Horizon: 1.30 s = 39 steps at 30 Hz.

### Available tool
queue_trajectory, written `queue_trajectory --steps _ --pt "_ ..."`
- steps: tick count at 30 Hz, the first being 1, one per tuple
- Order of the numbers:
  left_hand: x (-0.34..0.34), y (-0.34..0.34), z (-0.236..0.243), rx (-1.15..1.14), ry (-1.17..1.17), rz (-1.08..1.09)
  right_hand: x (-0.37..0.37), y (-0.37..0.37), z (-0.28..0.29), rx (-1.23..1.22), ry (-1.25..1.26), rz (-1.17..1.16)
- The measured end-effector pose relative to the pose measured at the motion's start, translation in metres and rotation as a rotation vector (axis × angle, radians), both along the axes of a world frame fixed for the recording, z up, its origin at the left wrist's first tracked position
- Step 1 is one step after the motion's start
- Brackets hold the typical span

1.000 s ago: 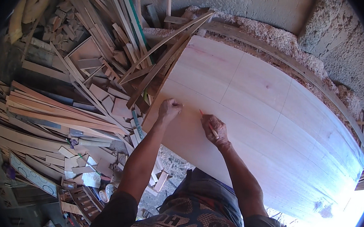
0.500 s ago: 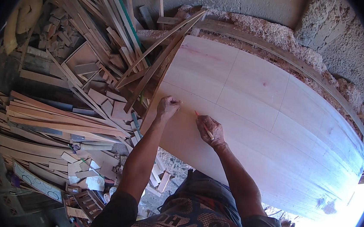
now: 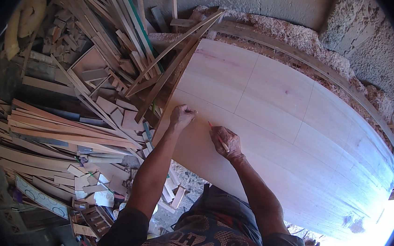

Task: The person marks measurements on a large wooden board with a pencil, uses a hammer to fix a wooden guide rail onto the board, and then uses a handheld router to cut along the edge of the guide.

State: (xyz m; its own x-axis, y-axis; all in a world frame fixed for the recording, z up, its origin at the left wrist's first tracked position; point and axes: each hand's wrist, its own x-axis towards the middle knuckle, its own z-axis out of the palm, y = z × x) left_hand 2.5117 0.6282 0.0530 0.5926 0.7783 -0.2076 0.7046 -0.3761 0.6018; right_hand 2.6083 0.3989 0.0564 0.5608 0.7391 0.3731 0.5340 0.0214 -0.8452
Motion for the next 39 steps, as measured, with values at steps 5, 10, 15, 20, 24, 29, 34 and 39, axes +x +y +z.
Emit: queue_trajectory --steps 5,10,15,20,24,29,34,39 --pt "-0.001 0.001 0.002 -0.047 0.007 0.028 -0.004 0.020 0.007 0.039 -0.107 0.048" --pt "-0.001 0.003 0.000 -0.102 -0.039 0.042 -0.008 0.036 0.006 -0.014 -0.139 0.119" --pt "0.001 -0.001 0.012 -0.070 0.001 0.037 -0.011 0.044 0.010 0.000 -0.138 0.157" --pt "0.003 -0.004 0.016 -0.061 -0.012 0.027 -0.014 0.050 0.010 -0.059 -0.141 0.158" --pt "0.000 0.001 0.009 -0.070 0.008 0.039 -0.016 0.054 0.009 -0.075 -0.175 0.141" --pt "0.001 0.001 0.008 -0.095 0.018 0.037 -0.015 0.054 0.008 -0.045 -0.164 0.131" --pt "0.001 0.000 0.010 -0.080 0.012 0.040 -0.013 0.053 0.008 -0.088 -0.147 0.166" --pt "0.001 -0.003 0.015 -0.069 0.016 0.024 -0.015 0.052 0.009 -0.095 -0.124 0.164"
